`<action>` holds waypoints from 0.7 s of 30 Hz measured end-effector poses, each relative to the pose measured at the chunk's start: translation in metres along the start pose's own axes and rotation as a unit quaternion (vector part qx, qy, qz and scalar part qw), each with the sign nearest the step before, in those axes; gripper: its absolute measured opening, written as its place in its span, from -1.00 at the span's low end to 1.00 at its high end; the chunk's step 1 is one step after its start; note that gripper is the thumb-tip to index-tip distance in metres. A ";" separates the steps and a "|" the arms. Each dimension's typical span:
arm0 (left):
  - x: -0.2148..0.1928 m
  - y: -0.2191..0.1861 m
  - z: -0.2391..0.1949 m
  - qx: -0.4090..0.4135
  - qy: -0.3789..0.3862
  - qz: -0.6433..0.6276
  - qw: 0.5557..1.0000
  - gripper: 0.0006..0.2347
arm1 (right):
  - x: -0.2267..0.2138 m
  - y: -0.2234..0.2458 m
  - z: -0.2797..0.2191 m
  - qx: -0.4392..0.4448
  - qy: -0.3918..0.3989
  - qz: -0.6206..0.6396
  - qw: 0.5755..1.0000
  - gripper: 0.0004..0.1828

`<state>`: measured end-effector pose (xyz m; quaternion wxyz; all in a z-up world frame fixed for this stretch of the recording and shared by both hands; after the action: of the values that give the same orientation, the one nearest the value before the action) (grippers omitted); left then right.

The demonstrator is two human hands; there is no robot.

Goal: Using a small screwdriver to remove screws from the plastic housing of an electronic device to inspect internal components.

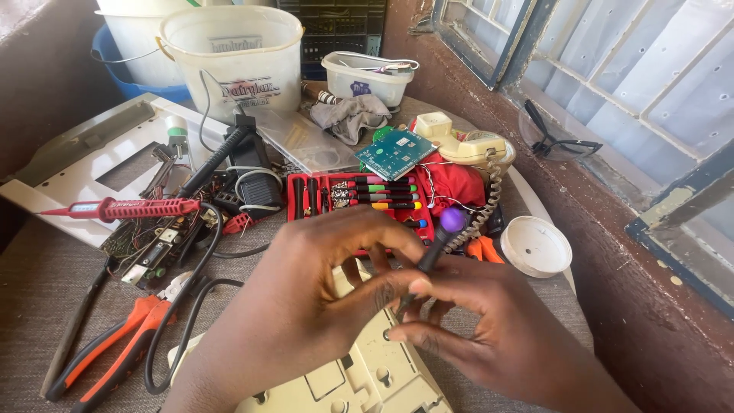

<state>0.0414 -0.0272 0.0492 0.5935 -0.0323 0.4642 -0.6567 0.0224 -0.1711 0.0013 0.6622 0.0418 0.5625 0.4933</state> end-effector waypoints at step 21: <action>-0.022 0.016 -0.005 -0.089 -0.137 -0.002 0.986 -0.88 | 0.004 0.023 0.026 -0.007 0.130 0.034 0.991 -0.81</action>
<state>0.0571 -0.0049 0.0471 0.6454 -0.1758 0.4350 -0.6028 0.0284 -0.1444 0.0218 0.5669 -0.0084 0.6385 0.5204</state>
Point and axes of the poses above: each hand's wrist, its own z-axis towards the middle knuckle, its own x-axis out of the palm, y = z × x, the point moved 7 cm from there along z, towards the middle knuckle, and after that the axes turned 2 degrees about y, right-handed, at the moved point
